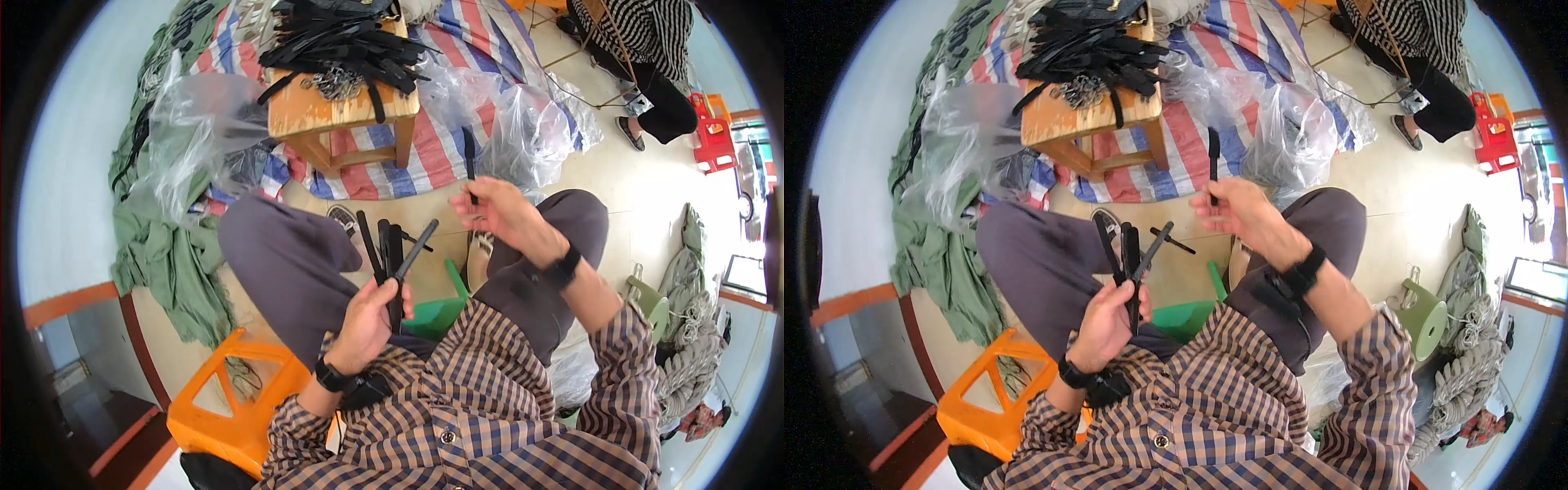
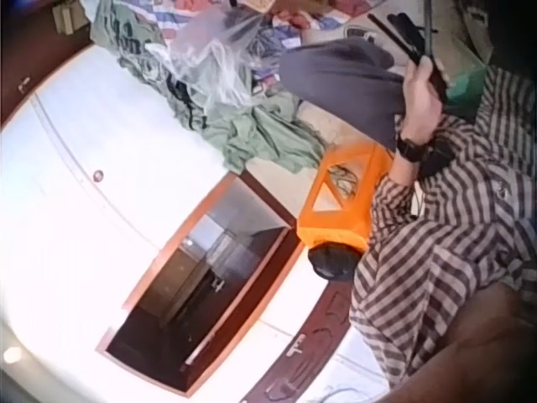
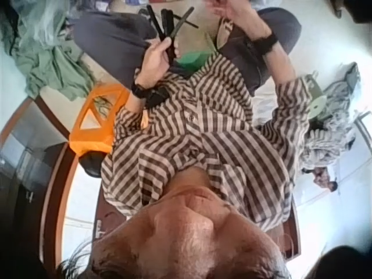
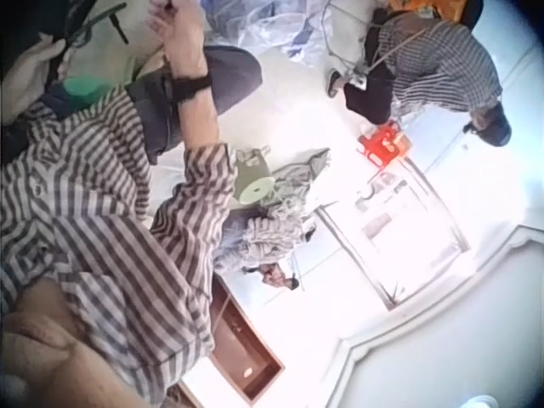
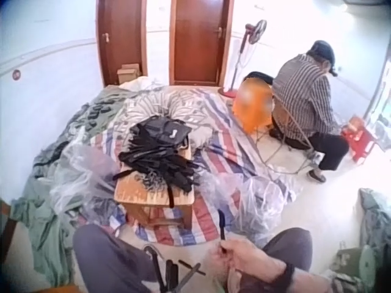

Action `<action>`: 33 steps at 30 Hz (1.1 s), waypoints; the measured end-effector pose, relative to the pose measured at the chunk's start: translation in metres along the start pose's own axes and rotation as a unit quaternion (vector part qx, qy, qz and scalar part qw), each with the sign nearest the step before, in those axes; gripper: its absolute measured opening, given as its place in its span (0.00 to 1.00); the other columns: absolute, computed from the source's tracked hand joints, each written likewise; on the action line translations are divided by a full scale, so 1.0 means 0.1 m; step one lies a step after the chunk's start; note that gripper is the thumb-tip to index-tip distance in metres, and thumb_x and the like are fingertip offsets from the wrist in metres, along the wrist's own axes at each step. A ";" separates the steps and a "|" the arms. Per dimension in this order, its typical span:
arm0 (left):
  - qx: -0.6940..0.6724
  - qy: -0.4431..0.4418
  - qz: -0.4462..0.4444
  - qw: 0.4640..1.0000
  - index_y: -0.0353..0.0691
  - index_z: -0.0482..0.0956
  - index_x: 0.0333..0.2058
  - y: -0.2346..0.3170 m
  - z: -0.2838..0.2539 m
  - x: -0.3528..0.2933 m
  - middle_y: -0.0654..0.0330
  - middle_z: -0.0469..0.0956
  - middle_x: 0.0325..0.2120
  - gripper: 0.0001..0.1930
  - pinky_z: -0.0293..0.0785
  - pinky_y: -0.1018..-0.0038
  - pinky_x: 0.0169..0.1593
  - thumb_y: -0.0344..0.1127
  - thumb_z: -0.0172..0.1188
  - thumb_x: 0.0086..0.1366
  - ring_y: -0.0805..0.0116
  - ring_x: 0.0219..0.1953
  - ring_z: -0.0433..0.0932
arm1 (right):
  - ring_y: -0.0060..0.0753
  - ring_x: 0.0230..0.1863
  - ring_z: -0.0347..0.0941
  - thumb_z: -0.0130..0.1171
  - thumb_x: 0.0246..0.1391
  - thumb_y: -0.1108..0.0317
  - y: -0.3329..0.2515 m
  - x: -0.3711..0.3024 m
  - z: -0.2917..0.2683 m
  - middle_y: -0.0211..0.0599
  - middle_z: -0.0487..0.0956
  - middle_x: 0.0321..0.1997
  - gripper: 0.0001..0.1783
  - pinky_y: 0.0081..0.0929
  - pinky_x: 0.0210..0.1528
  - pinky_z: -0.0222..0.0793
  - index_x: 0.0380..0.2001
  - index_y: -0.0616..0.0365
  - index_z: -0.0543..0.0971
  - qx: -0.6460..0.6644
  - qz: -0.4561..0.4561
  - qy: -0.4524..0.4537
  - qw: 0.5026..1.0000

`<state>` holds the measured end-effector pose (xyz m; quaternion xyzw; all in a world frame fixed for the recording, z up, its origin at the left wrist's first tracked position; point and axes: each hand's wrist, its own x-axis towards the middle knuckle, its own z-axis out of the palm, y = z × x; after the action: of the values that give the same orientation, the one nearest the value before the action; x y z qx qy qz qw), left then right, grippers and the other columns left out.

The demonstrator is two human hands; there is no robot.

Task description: The recorder is assembling small black shoe components, possibly heel or sole protectors, by fitting them together.

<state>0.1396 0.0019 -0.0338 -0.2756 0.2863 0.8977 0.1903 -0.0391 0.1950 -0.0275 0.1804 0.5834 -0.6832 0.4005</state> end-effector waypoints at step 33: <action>0.071 0.197 -0.044 0.977 0.34 0.67 0.43 0.19 0.19 0.56 0.57 0.73 0.30 0.12 0.70 0.74 0.37 0.36 0.49 0.66 0.68 0.30 0.72 | 0.34 0.37 0.74 0.60 0.43 0.66 2.32 2.00 0.00 0.37 0.74 0.36 0.17 0.32 0.33 0.71 0.39 0.56 0.73 -0.780 -0.108 0.039 0.615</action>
<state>0.0796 0.0094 -0.0468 -0.4449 0.3691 0.7939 0.1885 0.0144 0.1281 -0.3217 -0.2378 0.9269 -0.0008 0.2905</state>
